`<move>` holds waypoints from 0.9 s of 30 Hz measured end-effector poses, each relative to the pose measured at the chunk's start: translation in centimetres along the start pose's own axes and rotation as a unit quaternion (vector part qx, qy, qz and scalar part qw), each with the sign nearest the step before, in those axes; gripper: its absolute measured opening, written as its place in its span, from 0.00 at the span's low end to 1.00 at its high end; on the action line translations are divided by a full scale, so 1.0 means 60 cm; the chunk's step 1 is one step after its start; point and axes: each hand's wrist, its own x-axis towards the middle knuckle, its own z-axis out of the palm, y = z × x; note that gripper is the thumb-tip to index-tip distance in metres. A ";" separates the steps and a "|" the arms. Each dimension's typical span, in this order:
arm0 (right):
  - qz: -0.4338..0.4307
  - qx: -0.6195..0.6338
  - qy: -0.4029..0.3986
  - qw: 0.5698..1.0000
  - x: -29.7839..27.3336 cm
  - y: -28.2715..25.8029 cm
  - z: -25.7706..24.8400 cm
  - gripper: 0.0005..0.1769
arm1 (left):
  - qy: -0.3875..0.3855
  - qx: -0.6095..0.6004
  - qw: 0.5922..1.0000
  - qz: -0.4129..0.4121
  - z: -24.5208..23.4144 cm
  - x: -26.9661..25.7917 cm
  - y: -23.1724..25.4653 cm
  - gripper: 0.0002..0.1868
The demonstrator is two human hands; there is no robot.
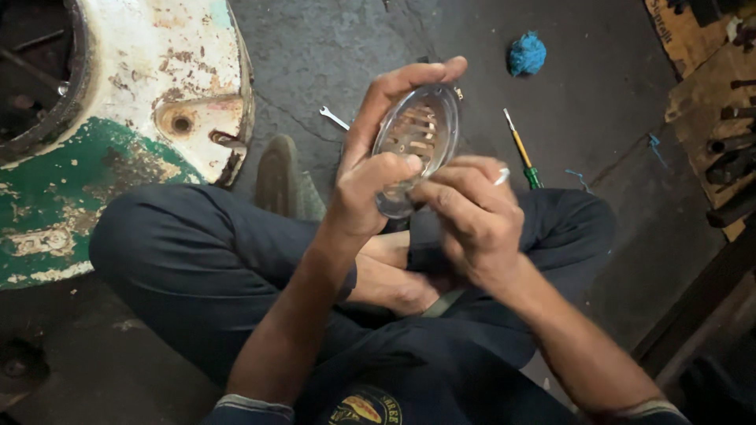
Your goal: The person sits on the floor and uses a screwdriver and wrench to disassemble and reassemble a circular metal mechanical part. They remove screws, separate the components, and then put them back together.
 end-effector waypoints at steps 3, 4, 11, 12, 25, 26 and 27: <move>-0.002 -0.038 -0.002 0.999 0.012 -0.002 -0.002 0.19 | 0.013 0.075 0.997 -0.031 -0.003 0.001 0.000 0.36; -0.038 -0.073 0.002 0.997 0.016 0.004 -0.005 0.17 | 0.010 0.093 0.995 -0.017 -0.003 -0.002 0.000 0.33; -0.061 -0.050 0.018 0.997 -0.005 0.016 0.009 0.12 | -0.004 0.050 0.999 -0.010 -0.006 -0.003 -0.009 0.28; -0.037 -0.010 0.025 0.999 -0.009 0.015 0.015 0.11 | 0.000 0.041 0.999 -0.014 -0.008 -0.004 -0.009 0.28; 0.005 -0.009 -0.063 0.998 -0.023 0.027 0.004 0.20 | 0.013 0.083 0.996 -0.017 -0.014 -0.009 -0.022 0.24; -0.030 -0.014 -0.090 0.995 -0.027 0.036 0.000 0.22 | 0.022 0.096 0.995 -0.025 -0.015 -0.013 -0.024 0.24; -0.064 -0.019 -0.116 0.991 -0.026 0.055 -0.010 0.24 | 0.029 0.098 0.994 -0.032 -0.015 -0.019 -0.024 0.24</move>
